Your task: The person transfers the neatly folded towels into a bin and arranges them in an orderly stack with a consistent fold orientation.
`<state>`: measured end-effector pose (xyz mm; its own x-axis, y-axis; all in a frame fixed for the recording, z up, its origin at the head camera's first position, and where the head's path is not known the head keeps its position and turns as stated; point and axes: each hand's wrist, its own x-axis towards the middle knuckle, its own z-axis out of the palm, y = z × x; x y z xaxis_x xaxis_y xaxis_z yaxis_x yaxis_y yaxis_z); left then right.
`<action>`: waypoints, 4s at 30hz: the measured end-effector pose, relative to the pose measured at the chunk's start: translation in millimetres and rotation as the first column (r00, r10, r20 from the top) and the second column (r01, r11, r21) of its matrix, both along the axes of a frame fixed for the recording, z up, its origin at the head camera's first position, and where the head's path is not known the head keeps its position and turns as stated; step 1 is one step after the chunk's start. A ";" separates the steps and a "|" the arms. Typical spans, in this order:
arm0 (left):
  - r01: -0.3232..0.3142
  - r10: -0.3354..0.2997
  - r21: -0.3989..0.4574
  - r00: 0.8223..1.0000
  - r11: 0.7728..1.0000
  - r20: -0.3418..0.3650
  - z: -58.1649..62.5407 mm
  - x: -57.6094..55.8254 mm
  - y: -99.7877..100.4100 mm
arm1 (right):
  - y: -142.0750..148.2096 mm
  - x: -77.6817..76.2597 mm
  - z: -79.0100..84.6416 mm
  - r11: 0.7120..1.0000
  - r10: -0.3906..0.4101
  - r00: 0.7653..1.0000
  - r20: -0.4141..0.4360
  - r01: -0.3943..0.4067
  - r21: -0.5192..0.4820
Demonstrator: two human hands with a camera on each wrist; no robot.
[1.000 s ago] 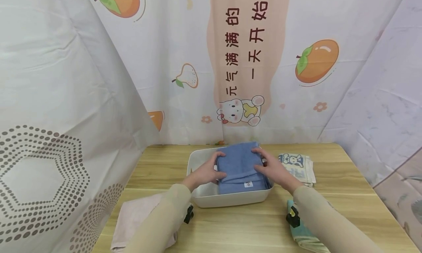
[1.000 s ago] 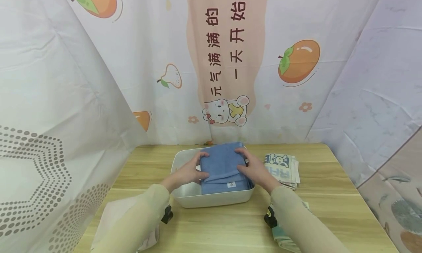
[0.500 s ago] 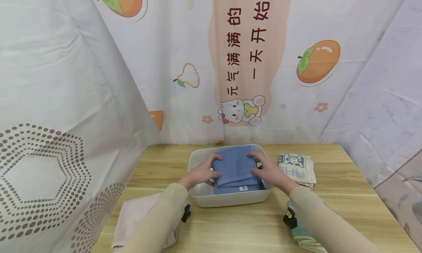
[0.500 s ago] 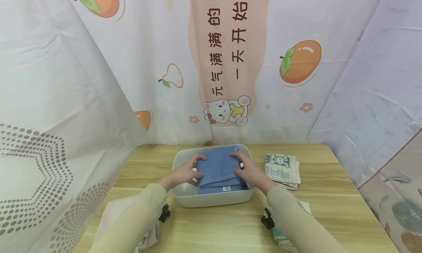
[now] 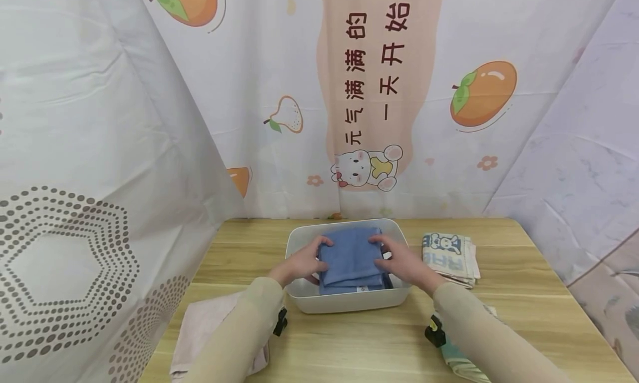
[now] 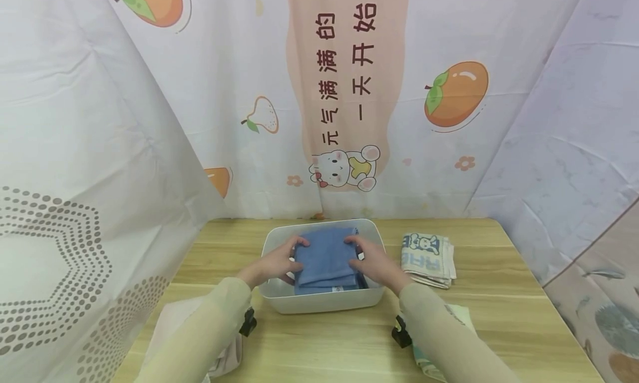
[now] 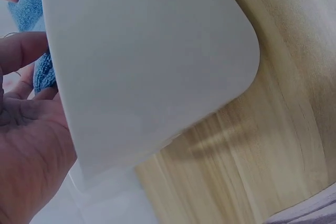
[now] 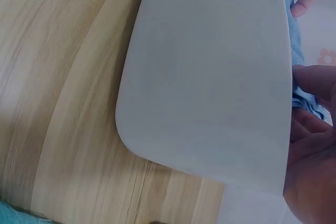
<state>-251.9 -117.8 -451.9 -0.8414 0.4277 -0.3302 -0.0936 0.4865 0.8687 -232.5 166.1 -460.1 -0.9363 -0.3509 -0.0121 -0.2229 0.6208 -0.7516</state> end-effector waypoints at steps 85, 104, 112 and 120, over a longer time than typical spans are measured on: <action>-0.043 0.033 -0.235 0.998 0.971 -0.044 5.2 8.1 -3.6 | -8.5 -0.8 2.5 0.976 0.046 0.998 0.031 -0.051 0.211; -0.114 0.117 -0.079 0.993 0.990 0.028 19.7 6.3 -23.3 | 10.5 4.4 24.0 0.990 -0.107 0.949 0.298 0.129 -0.053; -0.151 0.150 -0.001 0.985 0.989 0.080 25.5 6.8 -33.6 | 22.6 4.6 26.4 0.973 -0.084 0.935 0.345 0.151 -0.173; -0.174 0.165 0.087 0.981 0.981 0.100 26.5 7.6 -48.3 | 32.9 3.1 28.3 0.946 -0.104 0.928 0.357 0.203 -0.253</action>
